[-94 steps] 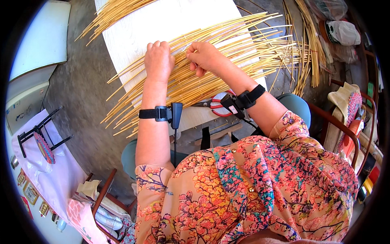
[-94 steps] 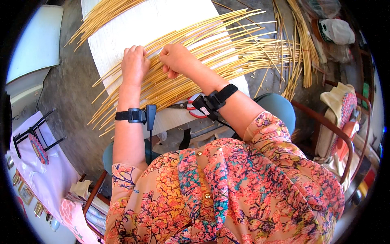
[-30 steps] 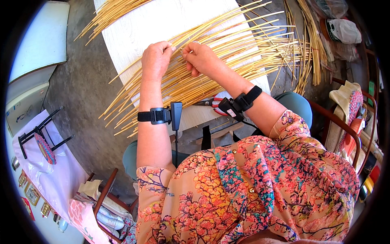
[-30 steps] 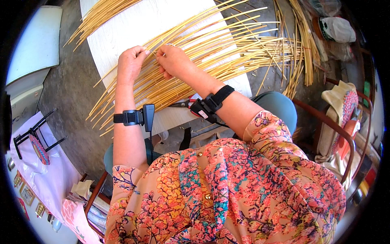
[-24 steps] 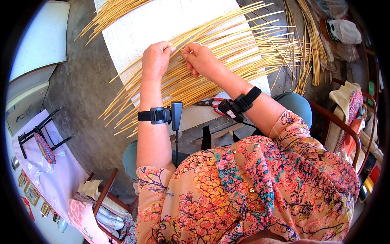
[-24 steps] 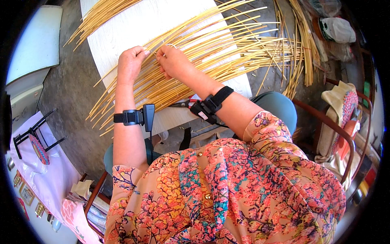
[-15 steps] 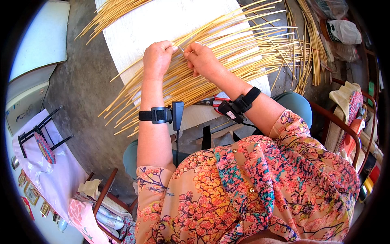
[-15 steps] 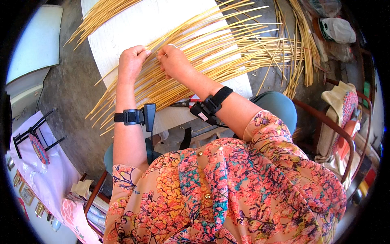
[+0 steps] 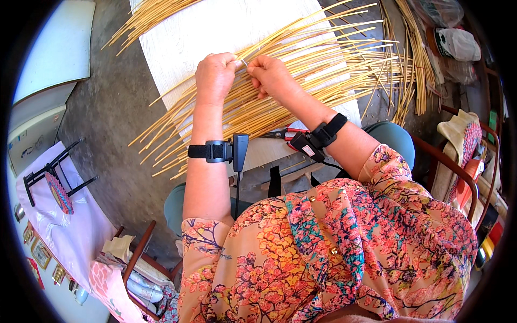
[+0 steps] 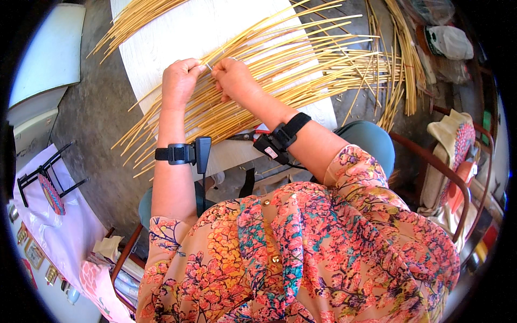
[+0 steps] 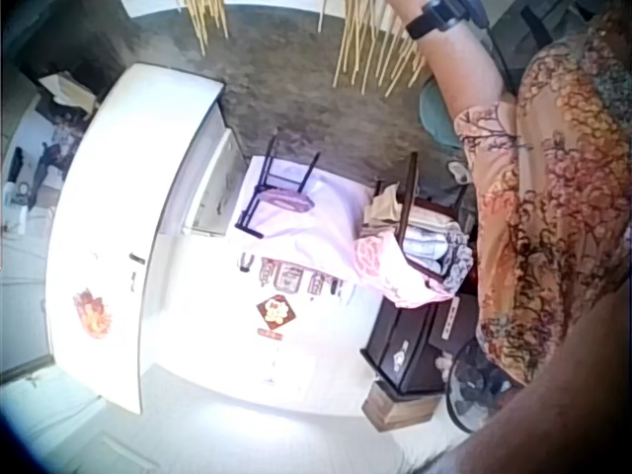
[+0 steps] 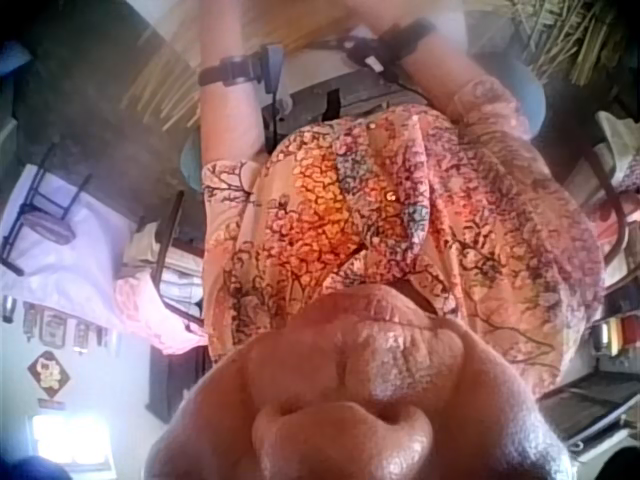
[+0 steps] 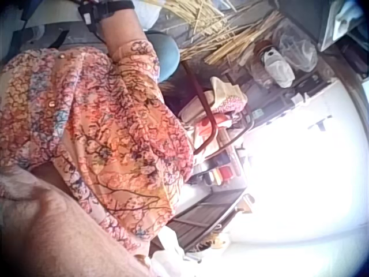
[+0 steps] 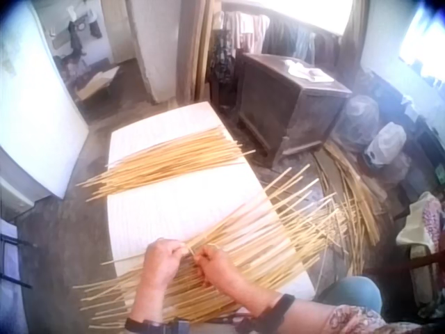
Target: The person weaves thin wooden sticks together by hand, tying them with white thread at regular intervals. The person handles the sticks and thread to secure the arrangement on the table.
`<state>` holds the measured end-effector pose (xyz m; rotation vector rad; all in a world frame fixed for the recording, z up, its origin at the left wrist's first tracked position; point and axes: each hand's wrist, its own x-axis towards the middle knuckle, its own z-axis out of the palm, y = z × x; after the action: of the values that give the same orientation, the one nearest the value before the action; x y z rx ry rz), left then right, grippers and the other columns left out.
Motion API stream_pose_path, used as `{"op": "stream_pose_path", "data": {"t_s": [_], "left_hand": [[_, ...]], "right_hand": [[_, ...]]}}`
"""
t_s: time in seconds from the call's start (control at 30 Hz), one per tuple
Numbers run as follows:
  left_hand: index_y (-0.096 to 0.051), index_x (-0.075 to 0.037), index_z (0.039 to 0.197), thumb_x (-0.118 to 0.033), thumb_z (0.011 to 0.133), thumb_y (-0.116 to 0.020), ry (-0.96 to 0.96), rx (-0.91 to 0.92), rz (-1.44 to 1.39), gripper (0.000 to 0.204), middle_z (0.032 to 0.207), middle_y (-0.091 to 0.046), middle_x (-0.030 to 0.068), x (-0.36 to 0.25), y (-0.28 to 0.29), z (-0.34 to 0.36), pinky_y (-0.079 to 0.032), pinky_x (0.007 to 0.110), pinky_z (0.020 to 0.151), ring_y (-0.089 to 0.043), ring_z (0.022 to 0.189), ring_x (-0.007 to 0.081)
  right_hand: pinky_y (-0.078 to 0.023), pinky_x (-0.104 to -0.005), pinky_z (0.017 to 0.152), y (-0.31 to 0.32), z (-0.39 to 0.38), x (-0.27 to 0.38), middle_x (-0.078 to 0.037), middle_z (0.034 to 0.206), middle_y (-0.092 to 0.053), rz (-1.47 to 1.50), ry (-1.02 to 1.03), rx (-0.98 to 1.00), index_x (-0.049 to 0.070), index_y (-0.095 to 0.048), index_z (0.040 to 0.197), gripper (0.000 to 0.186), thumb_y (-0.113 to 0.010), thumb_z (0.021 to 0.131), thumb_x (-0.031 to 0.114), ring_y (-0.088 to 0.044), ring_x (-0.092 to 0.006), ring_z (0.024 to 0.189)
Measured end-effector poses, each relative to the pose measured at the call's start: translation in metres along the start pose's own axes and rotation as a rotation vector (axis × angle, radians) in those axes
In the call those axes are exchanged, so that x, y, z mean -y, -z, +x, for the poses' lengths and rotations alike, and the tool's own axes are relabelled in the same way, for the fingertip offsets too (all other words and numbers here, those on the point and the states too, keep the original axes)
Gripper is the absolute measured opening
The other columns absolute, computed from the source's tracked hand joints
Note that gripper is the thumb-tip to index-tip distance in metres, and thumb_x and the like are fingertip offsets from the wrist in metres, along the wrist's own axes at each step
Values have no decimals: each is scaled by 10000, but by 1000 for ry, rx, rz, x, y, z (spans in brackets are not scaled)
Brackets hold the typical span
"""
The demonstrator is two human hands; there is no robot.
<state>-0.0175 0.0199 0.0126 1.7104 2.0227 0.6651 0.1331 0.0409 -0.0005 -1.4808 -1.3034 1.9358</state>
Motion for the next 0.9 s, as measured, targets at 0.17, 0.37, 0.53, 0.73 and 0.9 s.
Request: {"op": "stream_pose_path", "data": {"t_s": [0.17,0.37,0.53,0.73,0.9], "left_hand": [[-696,-50,794,-162,753,-711,134,2,-131,120,702,-646,128,5,-7,0,-484,342,616,-609,626,248],[-692,-74,816,-226,780,-687,16,40,48,157,737,-670,139,14,-16,4,-507,381,646,-648,699,302],[-694,-59,794,-216,781,-692,96,-10,-42,158,707,-676,112,-4,-5,-2,-493,324,598,-640,633,213],[-705,-48,812,-209,777,-702,37,-48,-58,165,694,-680,106,1,-13,-5,-493,282,586,-639,598,168],[-705,-55,767,-183,757,-681,85,-94,-92,130,718,-672,147,2,-13,-3,-513,357,616,-653,654,296]], "right_hand": [[-435,-243,398,8,-2,9,-27,621,-543,-15,-6,61,30,-561,939,134,-561,929,164,-482,-86,437],[-446,-250,413,7,5,2,-32,637,-565,-111,83,21,27,-573,933,127,-588,912,152,-509,-97,446],[-452,-262,420,9,5,2,-42,669,-576,-297,168,-22,18,-589,877,114,-602,891,130,-520,-103,458],[-463,-271,415,7,4,6,-48,679,-568,-137,19,-16,8,-593,859,103,-594,874,110,-527,-109,477],[-477,-265,418,5,3,6,-43,679,-558,-165,18,-23,14,-587,823,126,-596,871,131,-548,-112,500]]}}
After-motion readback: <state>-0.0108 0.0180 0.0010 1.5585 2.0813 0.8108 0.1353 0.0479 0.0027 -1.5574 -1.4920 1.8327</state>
